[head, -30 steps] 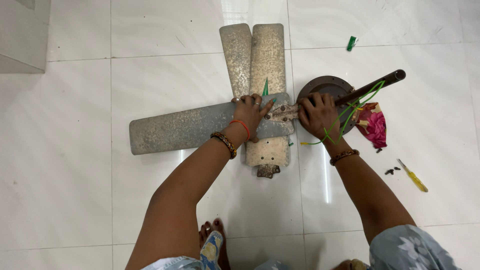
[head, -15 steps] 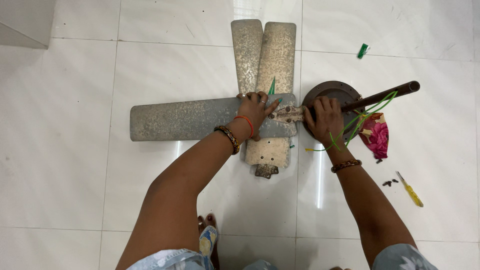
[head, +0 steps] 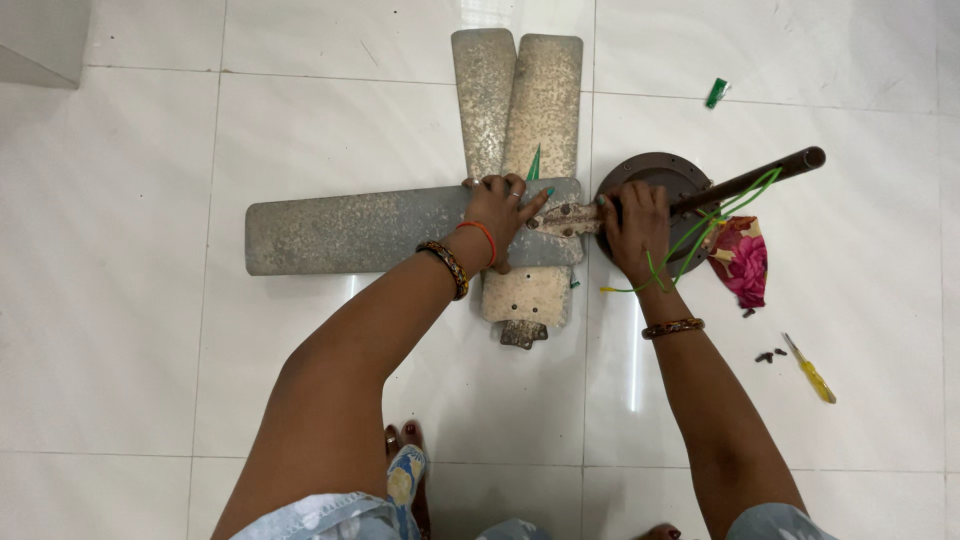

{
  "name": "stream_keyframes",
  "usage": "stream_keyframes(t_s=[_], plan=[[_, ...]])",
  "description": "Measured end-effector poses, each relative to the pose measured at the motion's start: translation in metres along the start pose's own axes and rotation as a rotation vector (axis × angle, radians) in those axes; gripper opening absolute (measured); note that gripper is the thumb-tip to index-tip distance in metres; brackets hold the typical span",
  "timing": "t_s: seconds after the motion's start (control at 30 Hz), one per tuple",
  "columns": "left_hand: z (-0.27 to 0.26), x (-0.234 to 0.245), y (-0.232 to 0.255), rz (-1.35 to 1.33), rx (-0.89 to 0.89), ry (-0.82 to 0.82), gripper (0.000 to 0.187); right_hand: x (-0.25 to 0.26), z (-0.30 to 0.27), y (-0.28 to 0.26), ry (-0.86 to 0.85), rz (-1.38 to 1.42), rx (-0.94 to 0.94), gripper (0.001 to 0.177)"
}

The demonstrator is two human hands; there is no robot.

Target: The person assembles a ceiling fan by attaching fan blades to the motor housing on the floor. They align each blade and secure it using screws and a screwdriver, handling the components one at a time.

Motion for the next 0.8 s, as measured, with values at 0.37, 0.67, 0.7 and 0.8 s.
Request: stream_keyframes(t_s=[0.37,0.67,0.7,0.8], plan=[[-0.005,0.002,-0.001,-0.016,0.002,-0.023,0.146,0.014,-0.04,-0.014,-0.015,0.121,-0.073,0.016],[-0.002,0.002,-0.003,-0.037,-0.016,-0.031,0.148,0.016,-0.028,-0.034,-0.118,-0.121,-0.139,0.016],[0.0,0.002,-0.003,-0.036,-0.012,-0.021,0.148,0.012,-0.027,-0.033,-0.13,-0.148,-0.166,0.017],[0.004,-0.001,-0.002,-0.027,-0.011,-0.003,0.149,-0.001,-0.031,-0.037,-0.096,-0.237,-0.17,0.023]])
Point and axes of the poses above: each hand's wrist, its own z-axis towards the middle knuckle, its own x-axis out of the back of the hand, y = z × x, the point moved 4 cm from there along z, towards the middle knuckle, and after that the axes turned 14 degrees about -y, right-handed, at the moved point
